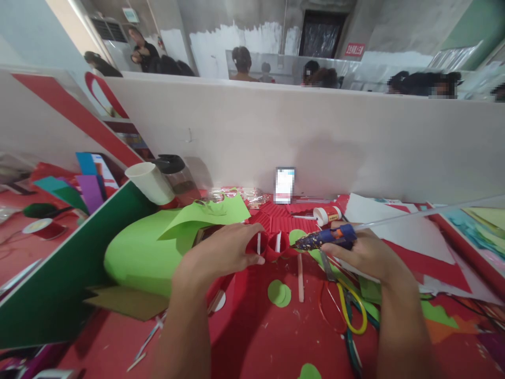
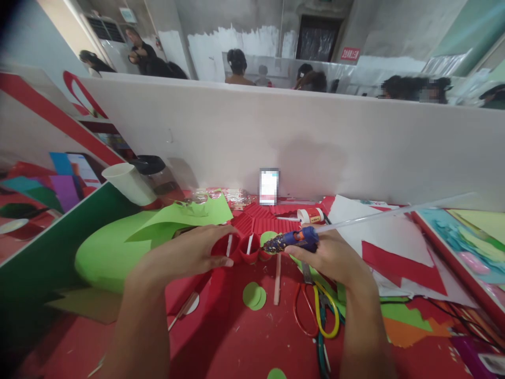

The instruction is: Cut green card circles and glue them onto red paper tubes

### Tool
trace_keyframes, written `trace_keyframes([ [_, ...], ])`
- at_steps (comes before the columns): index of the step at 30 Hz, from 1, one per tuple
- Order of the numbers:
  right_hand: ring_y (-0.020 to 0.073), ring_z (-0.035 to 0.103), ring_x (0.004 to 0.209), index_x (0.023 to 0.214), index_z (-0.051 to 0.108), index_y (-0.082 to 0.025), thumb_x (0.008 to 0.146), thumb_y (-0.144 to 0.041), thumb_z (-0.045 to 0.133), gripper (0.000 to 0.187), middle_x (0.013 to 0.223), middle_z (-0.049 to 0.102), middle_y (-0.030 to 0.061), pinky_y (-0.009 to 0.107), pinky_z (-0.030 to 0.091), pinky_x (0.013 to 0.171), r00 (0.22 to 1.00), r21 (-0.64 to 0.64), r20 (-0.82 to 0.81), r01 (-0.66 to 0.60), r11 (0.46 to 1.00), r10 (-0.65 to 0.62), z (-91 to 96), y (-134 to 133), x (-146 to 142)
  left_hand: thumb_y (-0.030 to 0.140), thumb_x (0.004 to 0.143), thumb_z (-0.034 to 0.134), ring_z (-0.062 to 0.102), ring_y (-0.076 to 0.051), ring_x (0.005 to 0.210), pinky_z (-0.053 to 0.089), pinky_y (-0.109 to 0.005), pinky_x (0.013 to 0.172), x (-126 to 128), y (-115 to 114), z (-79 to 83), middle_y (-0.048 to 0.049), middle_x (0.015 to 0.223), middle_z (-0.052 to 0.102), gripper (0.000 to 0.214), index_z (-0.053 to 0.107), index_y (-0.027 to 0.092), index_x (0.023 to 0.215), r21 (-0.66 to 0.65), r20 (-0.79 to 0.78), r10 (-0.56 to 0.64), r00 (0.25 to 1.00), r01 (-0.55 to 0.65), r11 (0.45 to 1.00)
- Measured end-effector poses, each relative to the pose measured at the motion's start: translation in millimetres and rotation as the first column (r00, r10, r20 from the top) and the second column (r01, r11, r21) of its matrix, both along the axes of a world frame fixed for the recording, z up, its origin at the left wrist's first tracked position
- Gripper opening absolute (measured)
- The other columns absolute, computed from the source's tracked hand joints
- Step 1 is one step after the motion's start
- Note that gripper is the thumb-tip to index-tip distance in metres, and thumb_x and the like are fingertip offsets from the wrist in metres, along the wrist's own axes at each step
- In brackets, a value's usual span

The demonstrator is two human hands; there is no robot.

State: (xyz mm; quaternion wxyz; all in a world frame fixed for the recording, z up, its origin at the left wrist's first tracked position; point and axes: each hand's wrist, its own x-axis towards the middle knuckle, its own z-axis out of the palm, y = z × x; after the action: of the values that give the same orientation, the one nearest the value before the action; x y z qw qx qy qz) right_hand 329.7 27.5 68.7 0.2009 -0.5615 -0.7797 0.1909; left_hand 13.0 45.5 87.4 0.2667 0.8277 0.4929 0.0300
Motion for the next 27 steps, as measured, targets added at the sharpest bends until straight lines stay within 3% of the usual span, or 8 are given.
trace_keyframes([
  [7, 0.0210, 0.068, 0.075, 0.079, 0.071, -0.024, 0.089, -0.047, 0.065, 0.026, 0.087, 0.076, 0.0009, 0.030, 0.052, 0.067, 0.998, 0.064, -0.035, 0.045, 0.997, -0.043, -2.6, -0.9, 2.5, 0.042, 0.085, 0.066, 0.065, -0.029, 0.104, 0.047, -0.037, 0.085, 0.0, -1.0, 0.7, -0.0073, 0.115, 0.069, 0.040, 0.061, 0.026, 0.122, -0.013, -0.039, 0.021, 0.999, -0.022, 1.000],
  [14, 0.0250, 0.071, 0.085, 0.089, 0.073, -0.026, 0.088, -0.045, 0.069, 0.019, 0.088, 0.075, 0.0025, 0.033, 0.055, 0.072, 0.995, 0.097, -0.090, -0.032, 0.995, 0.041, -6.8, 0.9, 9.8, 0.041, 0.084, 0.066, 0.064, -0.029, 0.106, 0.047, -0.038, 0.086, -0.1, -0.7, 0.0, -0.0076, 0.115, 0.070, 0.037, 0.062, 0.027, 0.118, -0.011, -0.020, 0.021, 1.000, -0.021, 1.000],
  [19, 0.0268, 0.072, 0.090, 0.101, 0.074, -0.027, 0.086, -0.042, 0.070, 0.021, 0.087, 0.076, 0.0020, 0.032, 0.056, 0.070, 0.996, 0.088, -0.087, 0.005, 0.996, 0.003, -5.8, 1.6, 9.2, 0.040, 0.085, 0.066, 0.066, -0.029, 0.102, 0.047, -0.037, 0.083, 1.3, -1.0, 3.0, -0.0068, 0.113, 0.070, 0.035, 0.062, 0.027, 0.117, -0.018, -0.032, 0.020, 0.999, -0.020, 1.000],
  [27, 0.0273, 0.071, 0.098, 0.086, 0.071, -0.026, 0.087, -0.049, 0.069, 0.024, 0.097, 0.077, 0.0025, 0.033, 0.055, 0.078, 1.000, 0.083, -0.012, 0.024, 0.996, -0.023, -10.1, 1.3, 4.1, 0.041, 0.084, 0.066, 0.065, -0.029, 0.103, 0.047, -0.038, 0.084, 0.4, -0.6, 0.2, -0.0068, 0.113, 0.070, 0.038, 0.062, 0.027, 0.119, -0.014, -0.017, 0.028, 0.999, -0.028, 1.000],
])
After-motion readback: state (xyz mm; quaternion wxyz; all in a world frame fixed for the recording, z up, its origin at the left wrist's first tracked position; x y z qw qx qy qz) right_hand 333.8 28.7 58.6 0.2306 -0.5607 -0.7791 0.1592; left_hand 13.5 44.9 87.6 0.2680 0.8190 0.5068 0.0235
